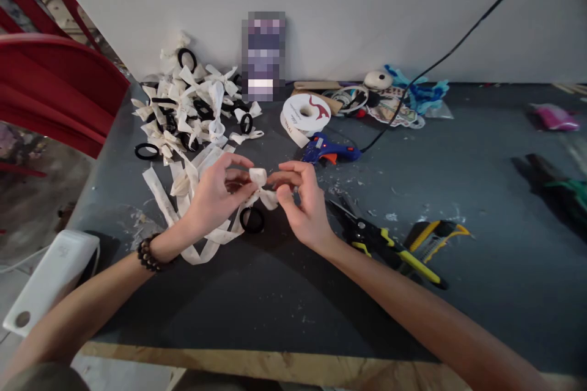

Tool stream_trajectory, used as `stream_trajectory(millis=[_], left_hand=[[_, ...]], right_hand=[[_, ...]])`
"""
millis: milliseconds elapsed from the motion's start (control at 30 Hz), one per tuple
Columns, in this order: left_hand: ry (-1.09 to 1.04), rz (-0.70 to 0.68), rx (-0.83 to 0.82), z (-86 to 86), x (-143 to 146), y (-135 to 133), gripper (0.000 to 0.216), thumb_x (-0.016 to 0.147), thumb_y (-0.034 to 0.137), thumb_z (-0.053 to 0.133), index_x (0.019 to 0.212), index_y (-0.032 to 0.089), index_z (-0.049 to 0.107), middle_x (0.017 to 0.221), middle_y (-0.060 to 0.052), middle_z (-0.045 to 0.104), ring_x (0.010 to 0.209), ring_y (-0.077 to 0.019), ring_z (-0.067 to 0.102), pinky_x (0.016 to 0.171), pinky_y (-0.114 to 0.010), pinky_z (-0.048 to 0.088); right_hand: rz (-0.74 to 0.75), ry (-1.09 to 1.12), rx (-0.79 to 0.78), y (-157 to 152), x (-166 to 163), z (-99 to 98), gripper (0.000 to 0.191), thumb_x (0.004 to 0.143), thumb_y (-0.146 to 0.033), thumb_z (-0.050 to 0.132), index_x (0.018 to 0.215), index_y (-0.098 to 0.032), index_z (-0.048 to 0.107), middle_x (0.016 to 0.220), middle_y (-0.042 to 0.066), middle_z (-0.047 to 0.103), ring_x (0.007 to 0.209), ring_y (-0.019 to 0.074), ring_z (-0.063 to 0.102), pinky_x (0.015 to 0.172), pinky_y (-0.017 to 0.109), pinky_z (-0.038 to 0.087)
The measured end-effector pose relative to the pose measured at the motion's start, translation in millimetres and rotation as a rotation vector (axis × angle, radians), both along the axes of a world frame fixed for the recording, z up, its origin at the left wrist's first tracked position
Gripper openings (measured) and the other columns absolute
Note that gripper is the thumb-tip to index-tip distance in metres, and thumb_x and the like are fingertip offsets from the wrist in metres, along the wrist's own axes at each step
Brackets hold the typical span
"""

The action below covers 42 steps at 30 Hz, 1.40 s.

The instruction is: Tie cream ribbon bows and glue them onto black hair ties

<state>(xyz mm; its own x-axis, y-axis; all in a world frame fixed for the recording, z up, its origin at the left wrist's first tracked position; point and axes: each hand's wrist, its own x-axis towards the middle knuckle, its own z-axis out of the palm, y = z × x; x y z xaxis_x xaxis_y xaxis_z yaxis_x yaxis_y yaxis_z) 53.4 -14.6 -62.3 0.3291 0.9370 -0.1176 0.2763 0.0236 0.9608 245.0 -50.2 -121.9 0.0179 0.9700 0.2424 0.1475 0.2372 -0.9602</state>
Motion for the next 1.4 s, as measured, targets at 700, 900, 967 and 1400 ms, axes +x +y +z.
stream_trajectory(millis=[700, 900, 967, 1400], left_hand=[[0.032, -0.073, -0.099, -8.2, 0, 0, 0.057, 0.08, 0.035, 0.088, 0.127, 0.019, 0.061, 0.09, -0.007, 0.081, 0.068, -0.0197, 0.076, 0.059, -0.028, 0.059], [0.045, -0.203, -0.037, -5.3, 6, -7, 0.025, 0.085, 0.031, 0.081, 0.103, 0.017, 0.072, 0.089, -0.006, 0.076, 0.072, -0.0161, 0.071, 0.06, -0.024, 0.056], [0.016, -0.193, -0.001, -3.1, 6, -9, 0.016, 0.088, 0.03, 0.078, 0.096, 0.017, 0.073, 0.092, -0.006, 0.074, 0.074, -0.0148, 0.069, 0.061, -0.023, 0.056], [0.071, -0.113, 0.076, 0.4, 3, -6, 0.024, 0.096, 0.04, 0.071, 0.093, 0.018, 0.077, 0.086, -0.006, 0.074, 0.068, -0.0132, 0.062, 0.057, -0.023, 0.047]], right_hand=[[-0.109, 0.151, -0.116, 5, 1, 0.0, 0.032, 0.091, -0.035, 0.078, 0.118, -0.024, 0.065, 0.092, 0.001, 0.078, 0.084, 0.0182, 0.072, 0.078, 0.035, 0.054], [-0.119, 0.067, -0.022, -2, 0, 0.9, 0.03, 0.093, -0.034, 0.075, 0.119, -0.025, 0.064, 0.092, 0.001, 0.078, 0.081, 0.0188, 0.072, 0.077, 0.037, 0.055], [-0.091, 0.06, -0.024, -2, 0, 1.3, 0.035, 0.095, -0.037, 0.073, 0.126, -0.026, 0.062, 0.096, 0.003, 0.079, 0.085, 0.0193, 0.073, 0.077, 0.037, 0.056], [-0.056, -0.017, -0.06, -2, 1, 0.6, 0.039, 0.09, -0.041, 0.079, 0.123, -0.027, 0.065, 0.093, 0.001, 0.078, 0.084, 0.0205, 0.073, 0.076, 0.036, 0.056]])
